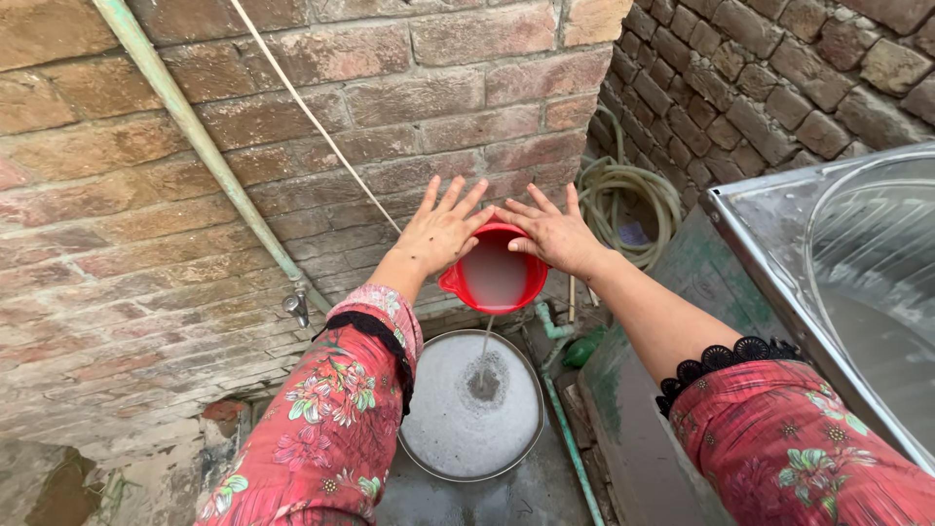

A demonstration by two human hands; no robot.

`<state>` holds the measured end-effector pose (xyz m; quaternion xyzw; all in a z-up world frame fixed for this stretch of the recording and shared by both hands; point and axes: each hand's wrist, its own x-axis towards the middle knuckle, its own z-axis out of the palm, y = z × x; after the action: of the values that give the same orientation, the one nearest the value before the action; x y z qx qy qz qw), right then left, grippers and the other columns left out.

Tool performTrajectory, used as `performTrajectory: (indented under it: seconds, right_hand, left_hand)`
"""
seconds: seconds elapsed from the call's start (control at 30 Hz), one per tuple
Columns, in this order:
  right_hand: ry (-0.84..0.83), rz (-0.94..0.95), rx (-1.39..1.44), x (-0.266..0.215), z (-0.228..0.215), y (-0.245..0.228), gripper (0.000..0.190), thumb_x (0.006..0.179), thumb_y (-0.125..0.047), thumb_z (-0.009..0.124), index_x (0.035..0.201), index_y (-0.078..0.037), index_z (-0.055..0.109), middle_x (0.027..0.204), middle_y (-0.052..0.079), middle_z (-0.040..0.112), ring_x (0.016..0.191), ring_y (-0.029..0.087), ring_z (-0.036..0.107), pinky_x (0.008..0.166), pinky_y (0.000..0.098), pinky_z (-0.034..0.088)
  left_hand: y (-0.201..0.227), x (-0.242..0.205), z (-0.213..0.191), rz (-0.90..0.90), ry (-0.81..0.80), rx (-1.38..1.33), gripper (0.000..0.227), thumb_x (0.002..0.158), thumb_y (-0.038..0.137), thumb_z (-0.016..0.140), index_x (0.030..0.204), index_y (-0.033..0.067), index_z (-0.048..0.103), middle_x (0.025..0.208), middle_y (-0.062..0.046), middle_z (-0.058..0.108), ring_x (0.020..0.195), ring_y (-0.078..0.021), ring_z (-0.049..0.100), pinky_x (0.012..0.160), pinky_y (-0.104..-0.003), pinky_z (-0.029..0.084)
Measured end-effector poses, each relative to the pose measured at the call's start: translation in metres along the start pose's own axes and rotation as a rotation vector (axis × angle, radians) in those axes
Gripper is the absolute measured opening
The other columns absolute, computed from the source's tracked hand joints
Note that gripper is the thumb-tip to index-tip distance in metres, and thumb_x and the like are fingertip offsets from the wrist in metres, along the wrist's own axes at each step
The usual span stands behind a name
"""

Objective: The person fills a washing machine with water and detergent using a red mug and then agitates the soapy water by hand.

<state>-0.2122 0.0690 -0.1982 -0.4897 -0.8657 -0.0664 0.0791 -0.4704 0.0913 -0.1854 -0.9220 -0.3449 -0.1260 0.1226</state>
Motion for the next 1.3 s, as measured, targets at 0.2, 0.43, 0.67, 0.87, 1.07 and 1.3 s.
performTrajectory:
  seconds: [0.2,0.43,0.67,0.87,1.07,1.3]
  right_hand:
    - [0.017,-0.007,-0.047,-0.005,0.006,-0.003,0.068,0.095,-0.060,0.049,0.156,-0.032,0.040,0.161,0.001,0.042,0.154,0.035,0.022,0.112,0.0801,0.003]
    - [0.053,0.004,-0.060,-0.005,0.004,-0.010,0.069,0.094,-0.060,0.049,0.156,-0.032,0.040,0.161,0.000,0.042,0.154,0.034,0.023,0.112,0.0802,0.005]
    - [0.010,0.043,-0.056,-0.003,-0.004,-0.014,0.067,0.095,-0.058,0.050,0.156,-0.032,0.040,0.162,-0.001,0.040,0.155,0.034,0.020,0.112,0.0797,0.003]
    - [0.023,0.044,-0.074,-0.003,-0.005,-0.017,0.067,0.096,-0.058,0.049,0.156,-0.030,0.040,0.162,0.000,0.038,0.155,0.035,0.019,0.112,0.0794,0.002]
    - [0.033,0.053,-0.106,-0.002,-0.008,-0.023,0.067,0.095,-0.058,0.050,0.155,-0.030,0.041,0.163,-0.001,0.038,0.155,0.034,0.020,0.113,0.0792,0.005]
    - [0.017,0.069,-0.171,-0.003,-0.006,-0.028,0.068,0.092,-0.058,0.053,0.153,-0.031,0.042,0.162,-0.003,0.036,0.154,0.033,0.020,0.111,0.0804,0.008]
  left_hand:
    - [0.002,-0.005,0.006,0.012,0.014,0.009,0.061,0.091,0.035,0.067,0.149,0.0206,0.051,0.166,-0.010,0.027,0.151,-0.0375,0.025,0.122,-0.061,0.013]
    - [-0.001,-0.005,0.003,0.018,0.006,-0.008,0.063,0.090,0.034,0.067,0.149,0.0203,0.051,0.165,-0.010,0.027,0.150,-0.0367,0.026,0.122,-0.061,0.013]
    - [-0.004,-0.003,0.002,0.028,0.001,-0.005,0.061,0.092,0.035,0.066,0.149,0.0208,0.051,0.166,-0.009,0.027,0.151,-0.0355,0.026,0.123,-0.060,0.013]
    - [-0.006,-0.004,0.002,0.038,0.024,-0.003,0.061,0.092,0.035,0.066,0.149,0.0204,0.050,0.166,-0.010,0.027,0.151,-0.0357,0.025,0.123,-0.060,0.013]
    - [-0.008,-0.007,0.003,0.047,0.050,0.005,0.063,0.091,0.034,0.067,0.150,0.0205,0.050,0.165,-0.010,0.027,0.150,-0.0356,0.026,0.122,-0.060,0.013]
    - [-0.005,-0.011,0.002,0.049,0.043,-0.005,0.062,0.092,0.034,0.066,0.150,0.0195,0.050,0.165,-0.010,0.028,0.150,-0.0360,0.027,0.123,-0.060,0.014]
